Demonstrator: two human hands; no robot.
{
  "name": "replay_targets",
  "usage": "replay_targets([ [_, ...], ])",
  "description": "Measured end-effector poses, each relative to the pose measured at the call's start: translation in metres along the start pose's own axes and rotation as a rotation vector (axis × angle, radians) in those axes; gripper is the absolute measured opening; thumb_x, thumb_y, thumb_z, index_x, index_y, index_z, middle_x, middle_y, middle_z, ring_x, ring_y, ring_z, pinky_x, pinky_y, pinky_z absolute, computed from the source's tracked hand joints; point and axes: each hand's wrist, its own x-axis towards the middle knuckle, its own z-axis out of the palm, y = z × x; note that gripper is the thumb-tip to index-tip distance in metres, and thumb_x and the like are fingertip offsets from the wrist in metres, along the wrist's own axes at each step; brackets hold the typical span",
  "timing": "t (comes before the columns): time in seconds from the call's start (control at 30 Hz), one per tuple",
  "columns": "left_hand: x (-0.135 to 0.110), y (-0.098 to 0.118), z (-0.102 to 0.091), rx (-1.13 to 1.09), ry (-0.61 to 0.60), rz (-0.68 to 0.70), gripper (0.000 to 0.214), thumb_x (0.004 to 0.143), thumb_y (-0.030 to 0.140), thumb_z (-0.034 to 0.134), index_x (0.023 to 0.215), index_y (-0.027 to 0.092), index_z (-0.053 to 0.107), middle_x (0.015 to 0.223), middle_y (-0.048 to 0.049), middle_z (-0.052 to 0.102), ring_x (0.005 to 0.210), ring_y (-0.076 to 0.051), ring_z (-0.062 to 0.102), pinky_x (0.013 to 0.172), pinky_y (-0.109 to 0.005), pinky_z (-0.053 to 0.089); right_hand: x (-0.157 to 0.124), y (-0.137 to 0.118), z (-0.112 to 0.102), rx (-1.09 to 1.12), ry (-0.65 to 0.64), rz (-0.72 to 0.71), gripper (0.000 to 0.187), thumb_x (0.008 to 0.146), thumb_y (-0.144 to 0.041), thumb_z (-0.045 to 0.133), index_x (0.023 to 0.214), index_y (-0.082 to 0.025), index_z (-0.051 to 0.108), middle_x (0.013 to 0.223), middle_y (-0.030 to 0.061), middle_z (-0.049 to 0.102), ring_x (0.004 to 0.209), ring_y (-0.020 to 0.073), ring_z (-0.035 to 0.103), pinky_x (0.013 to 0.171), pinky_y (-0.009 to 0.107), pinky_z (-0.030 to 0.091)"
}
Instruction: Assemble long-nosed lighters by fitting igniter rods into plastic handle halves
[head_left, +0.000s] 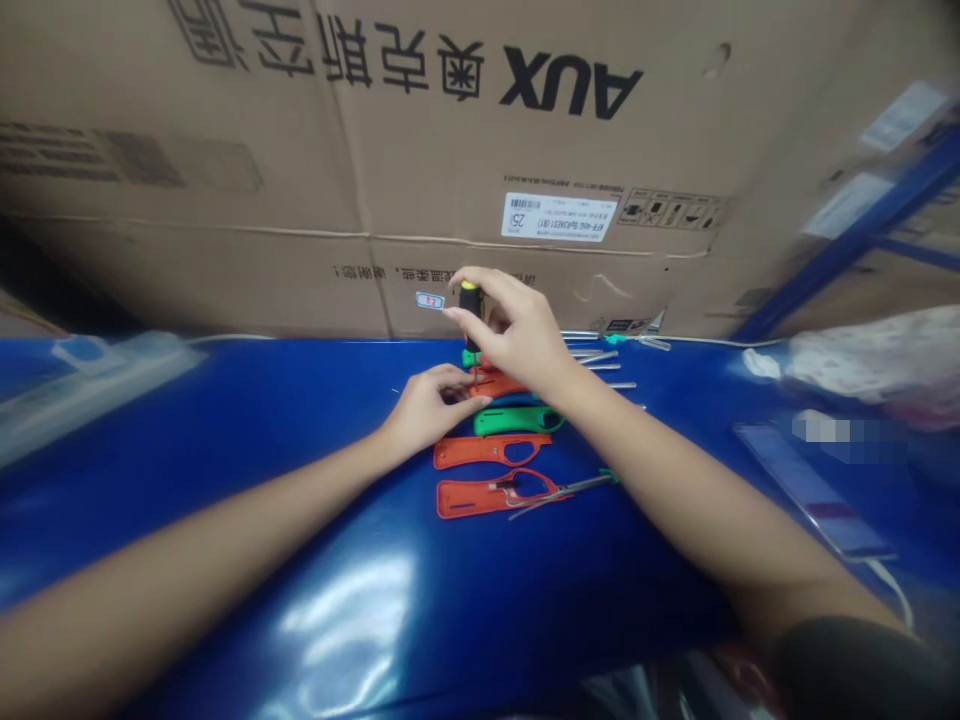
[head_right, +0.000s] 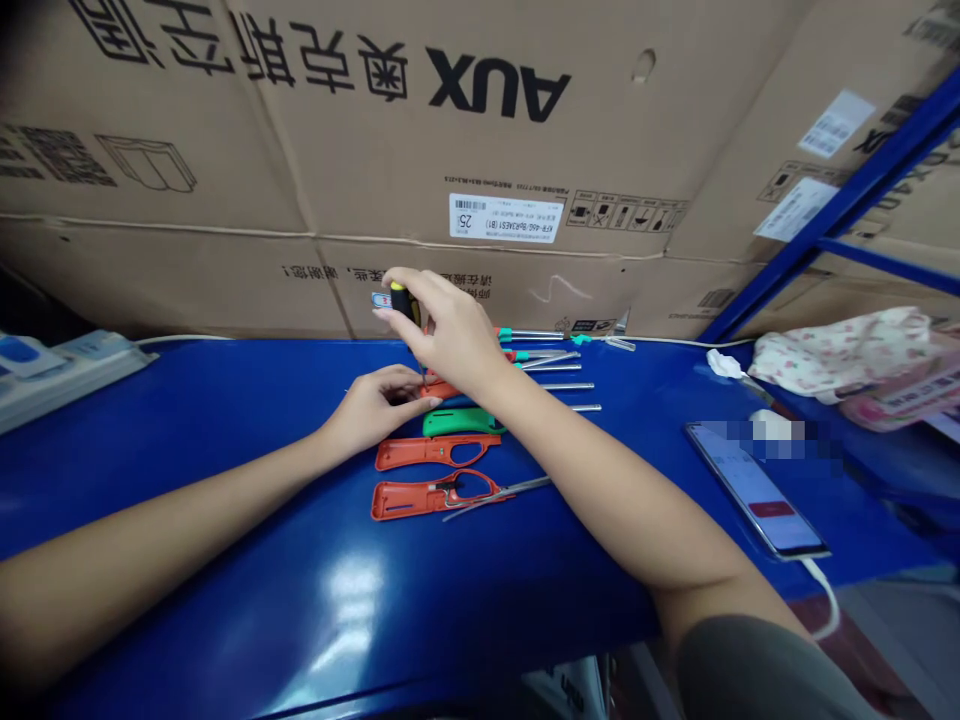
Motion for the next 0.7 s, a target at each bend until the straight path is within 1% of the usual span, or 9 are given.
replay_targets([
  [0.07,0.000,0.000,0.000,0.005,0.001,0.000,0.029,0.078,0.043,0.078,0.088,0.016,0.076,0.090,-0.0051,0.072,0.070,-0.015,0.064,0.066,-0.029,0.054,0.000,-0.002,0.003,0.041,-0.035,0.045,0.029,0.094,-0.032,0.058,0.120,-0.020,0.061,0.095,0.0032,0.069,0.062,0.0135,0.055,0.072,0.032,0.053],
  [0.17,0.000,0.000,-0.001,0.019,-0.005,-0.005,0.031,0.077,0.045,0.078,0.089,0.017,0.077,0.089,-0.0051,0.072,0.072,-0.017,0.065,0.067,-0.029,0.054,0.001,-0.008,0.001,0.098,-0.187,0.066,0.039,0.093,-0.025,0.051,0.132,-0.020,0.054,0.084,0.0002,0.067,0.058,0.0142,0.055,0.066,0.031,0.052],
  [0.23,0.001,0.000,-0.001,0.030,-0.001,-0.011,0.031,0.078,0.046,0.077,0.089,0.017,0.077,0.089,-0.0050,0.072,0.074,-0.017,0.066,0.069,-0.029,0.054,0.003,-0.013,-0.004,0.092,-0.244,0.033,0.040,0.090,-0.018,0.050,0.130,-0.020,0.054,0.084,-0.0006,0.066,0.059,0.0136,0.054,0.066,0.030,0.051],
  [0.27,0.001,-0.001,-0.001,0.035,0.005,-0.016,0.032,0.078,0.047,0.076,0.089,0.017,0.077,0.090,-0.0052,0.072,0.075,-0.018,0.066,0.070,-0.030,0.054,0.004,-0.015,-0.006,0.084,-0.240,0.016,0.038,0.088,-0.016,0.050,0.126,-0.021,0.054,0.087,-0.0003,0.066,0.060,0.0131,0.053,0.066,0.029,0.051],
  [0.33,0.001,-0.001,-0.001,0.042,0.021,-0.025,0.036,0.079,0.050,0.075,0.094,0.017,0.078,0.093,-0.0060,0.073,0.078,-0.018,0.067,0.073,-0.030,0.055,0.005,-0.014,-0.015,0.071,-0.168,0.002,0.031,0.088,-0.017,0.052,0.118,-0.021,0.054,0.096,0.0013,0.066,0.065,0.0126,0.055,0.067,0.028,0.051],
  [0.43,0.002,-0.002,-0.001,0.051,0.046,-0.040,0.043,0.079,0.052,0.075,0.104,0.017,0.077,0.100,-0.0073,0.073,0.080,-0.018,0.068,0.076,-0.031,0.057,0.004,-0.001,-0.038,0.027,0.042,0.009,0.021,0.091,-0.026,0.055,0.111,-0.022,0.051,0.106,0.0039,0.063,0.076,0.0140,0.059,0.069,0.029,0.054],
  [0.5,0.002,-0.003,0.000,0.055,0.056,-0.048,0.045,0.079,0.053,0.075,0.106,0.017,0.077,0.103,-0.0080,0.074,0.081,-0.018,0.069,0.078,-0.032,0.058,0.000,0.015,-0.062,-0.052,0.168,0.012,0.021,0.090,-0.033,0.059,0.107,-0.024,0.049,0.101,0.0031,0.061,0.078,0.0156,0.059,0.067,0.030,0.054],
  [0.6,0.002,-0.004,0.000,0.057,0.064,-0.050,0.046,0.079,0.054,0.075,0.107,0.017,0.077,0.103,-0.0081,0.074,0.081,-0.018,0.070,0.079,-0.032,0.059,-0.016,0.040,-0.107,-0.199,0.265,0.068,0.024,0.084,-0.035,0.064,0.101,-0.025,0.051,0.093,0.0020,0.059,0.075,0.0169,0.057,0.066,0.033,0.052],
  [0.7,0.003,-0.005,0.001,0.067,0.076,-0.042,0.047,0.079,0.054,0.074,0.107,0.017,0.076,0.099,-0.0077,0.073,0.081,-0.018,0.069,0.079,-0.032,0.059,-0.038,0.055,-0.147,-0.376,0.342,0.235,0.022,0.078,-0.029,0.067,0.092,-0.022,0.053,0.085,0.0026,0.059,0.073,0.0181,0.056,0.072,0.037,0.051],
])
